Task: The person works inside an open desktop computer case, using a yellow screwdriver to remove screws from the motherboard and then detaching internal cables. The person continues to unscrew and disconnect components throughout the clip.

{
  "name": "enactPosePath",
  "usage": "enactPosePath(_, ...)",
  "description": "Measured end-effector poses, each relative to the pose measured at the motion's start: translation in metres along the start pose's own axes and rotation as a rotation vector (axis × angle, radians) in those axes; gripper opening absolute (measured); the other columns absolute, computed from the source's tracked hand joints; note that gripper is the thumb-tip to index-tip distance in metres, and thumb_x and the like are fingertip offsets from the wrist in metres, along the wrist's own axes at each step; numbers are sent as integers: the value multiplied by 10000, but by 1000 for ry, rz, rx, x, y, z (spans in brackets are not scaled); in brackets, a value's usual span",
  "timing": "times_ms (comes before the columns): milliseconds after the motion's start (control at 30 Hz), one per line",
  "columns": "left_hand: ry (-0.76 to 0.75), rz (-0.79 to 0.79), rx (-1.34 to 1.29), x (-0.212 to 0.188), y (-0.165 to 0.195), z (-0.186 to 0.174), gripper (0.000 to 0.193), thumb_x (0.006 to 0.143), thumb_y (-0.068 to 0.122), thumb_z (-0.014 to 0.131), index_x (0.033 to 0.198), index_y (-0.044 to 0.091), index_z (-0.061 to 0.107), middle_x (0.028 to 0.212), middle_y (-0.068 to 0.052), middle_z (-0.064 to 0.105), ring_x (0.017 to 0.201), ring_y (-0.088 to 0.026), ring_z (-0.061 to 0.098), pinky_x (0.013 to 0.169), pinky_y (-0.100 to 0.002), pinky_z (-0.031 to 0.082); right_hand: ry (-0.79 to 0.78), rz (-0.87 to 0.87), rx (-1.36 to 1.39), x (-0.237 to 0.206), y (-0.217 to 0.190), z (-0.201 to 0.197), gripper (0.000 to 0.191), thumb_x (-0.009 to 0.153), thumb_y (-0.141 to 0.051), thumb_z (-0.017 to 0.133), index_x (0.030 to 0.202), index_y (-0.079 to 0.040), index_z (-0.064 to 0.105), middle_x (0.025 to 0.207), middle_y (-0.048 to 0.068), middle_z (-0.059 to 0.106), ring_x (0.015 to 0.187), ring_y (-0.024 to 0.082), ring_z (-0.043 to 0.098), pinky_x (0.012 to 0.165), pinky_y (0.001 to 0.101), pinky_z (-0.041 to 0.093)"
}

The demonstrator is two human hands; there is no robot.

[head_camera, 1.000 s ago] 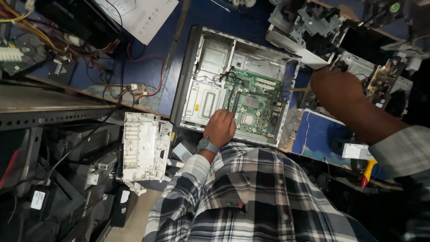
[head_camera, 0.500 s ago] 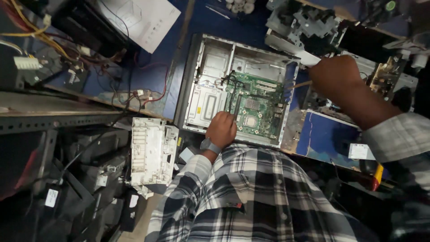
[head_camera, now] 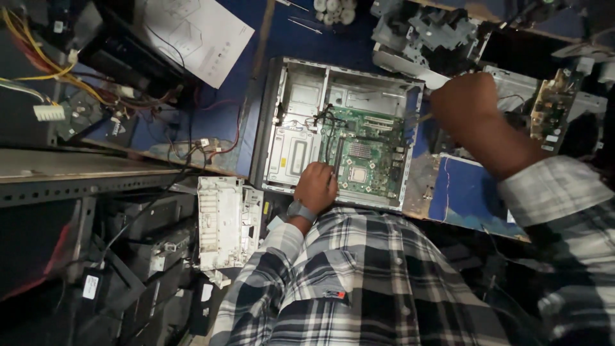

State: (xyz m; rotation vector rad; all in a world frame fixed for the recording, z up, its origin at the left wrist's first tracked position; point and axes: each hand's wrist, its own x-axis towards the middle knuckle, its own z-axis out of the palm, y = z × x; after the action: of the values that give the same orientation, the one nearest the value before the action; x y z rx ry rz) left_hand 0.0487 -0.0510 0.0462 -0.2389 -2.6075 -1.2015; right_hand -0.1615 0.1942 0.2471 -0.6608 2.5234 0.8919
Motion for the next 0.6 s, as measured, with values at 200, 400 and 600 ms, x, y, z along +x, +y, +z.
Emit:
enactPosePath(200,-39,-8,17,0,1,3,173,835,65,680,995,1,666,1021,-180,668,1020,-388,620,915,-483,518,-33,69,164,12,5,9,203,805,-243,740,949,-132,830,996,132,785,910,320,774,681,427,595)
enactPosePath(400,-24,15,23,0,3,7,182,823,67,683,993,4,668,1026,-179,667,1019,-388,618,909,-484,518,52,-54,5,3,11,18,214,956,-182,635,1006,-168,843,1077,91,813,1015,285,781,775,418,617)
enactPosePath(600,-35,10,48,-3,3,9,198,813,72,683,997,0,672,1016,-180,662,1006,-386,618,905,-480,517,-13,81,232,2,5,15,214,898,-196,646,1005,-142,823,1103,133,775,993,338,755,734,455,605)
